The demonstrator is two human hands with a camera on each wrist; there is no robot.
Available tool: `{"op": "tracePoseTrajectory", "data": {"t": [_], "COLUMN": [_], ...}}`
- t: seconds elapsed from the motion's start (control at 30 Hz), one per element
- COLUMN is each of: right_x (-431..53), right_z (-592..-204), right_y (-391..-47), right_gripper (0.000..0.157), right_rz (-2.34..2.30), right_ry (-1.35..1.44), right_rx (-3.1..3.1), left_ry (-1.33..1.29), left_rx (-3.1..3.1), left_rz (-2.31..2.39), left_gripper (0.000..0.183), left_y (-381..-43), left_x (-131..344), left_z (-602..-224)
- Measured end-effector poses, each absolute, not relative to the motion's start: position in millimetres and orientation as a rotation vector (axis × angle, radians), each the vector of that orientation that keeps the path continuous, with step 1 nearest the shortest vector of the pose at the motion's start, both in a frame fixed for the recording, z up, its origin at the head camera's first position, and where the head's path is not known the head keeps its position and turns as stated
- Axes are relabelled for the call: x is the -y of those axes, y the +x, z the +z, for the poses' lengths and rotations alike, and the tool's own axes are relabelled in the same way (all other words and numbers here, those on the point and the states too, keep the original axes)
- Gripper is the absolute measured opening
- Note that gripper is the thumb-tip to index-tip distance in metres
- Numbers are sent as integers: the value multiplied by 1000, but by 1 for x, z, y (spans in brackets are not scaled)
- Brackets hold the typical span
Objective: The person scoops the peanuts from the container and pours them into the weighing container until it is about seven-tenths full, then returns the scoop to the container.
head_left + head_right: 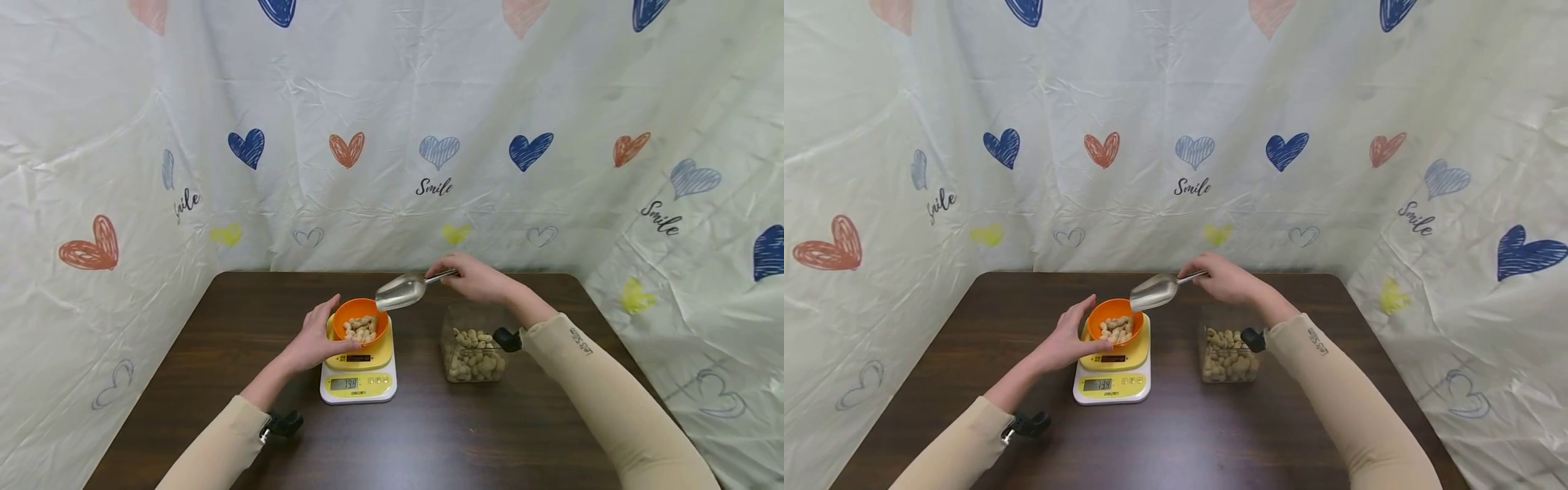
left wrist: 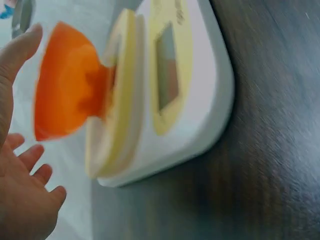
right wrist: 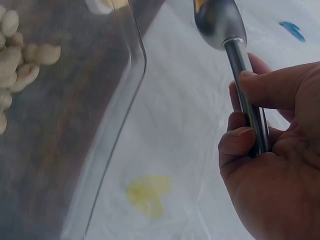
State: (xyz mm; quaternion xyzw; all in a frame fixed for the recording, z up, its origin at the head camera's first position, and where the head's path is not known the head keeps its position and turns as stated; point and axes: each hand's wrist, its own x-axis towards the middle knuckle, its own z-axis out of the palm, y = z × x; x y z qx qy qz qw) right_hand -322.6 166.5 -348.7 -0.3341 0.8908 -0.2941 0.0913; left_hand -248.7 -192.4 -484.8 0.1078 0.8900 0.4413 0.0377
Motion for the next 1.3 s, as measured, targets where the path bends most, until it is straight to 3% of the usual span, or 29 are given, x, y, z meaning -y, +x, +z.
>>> {"op": "tracePoseTrajectory", "data": {"t": [0.5,0.93,1.3], "right_x": [-257,-303,-295], "right_z": [-325,-321,-322], "right_y": [-301,-279,-267], "right_gripper": [28,28,35], "right_rz": [-922,-808,-503], "right_ry": [-917,-848,-1098], "right_rx": [-2731,-2828,-2900], "left_ry": [767,781,717], "left_rx": [-2707,-2523,-2442], "left_rz": [1454,1432,1352], "left_gripper": [106,110,116], "left_y": [-218,-230,-244], "left_x": [129,48,10], "left_z": [-431,-447,-455]}}
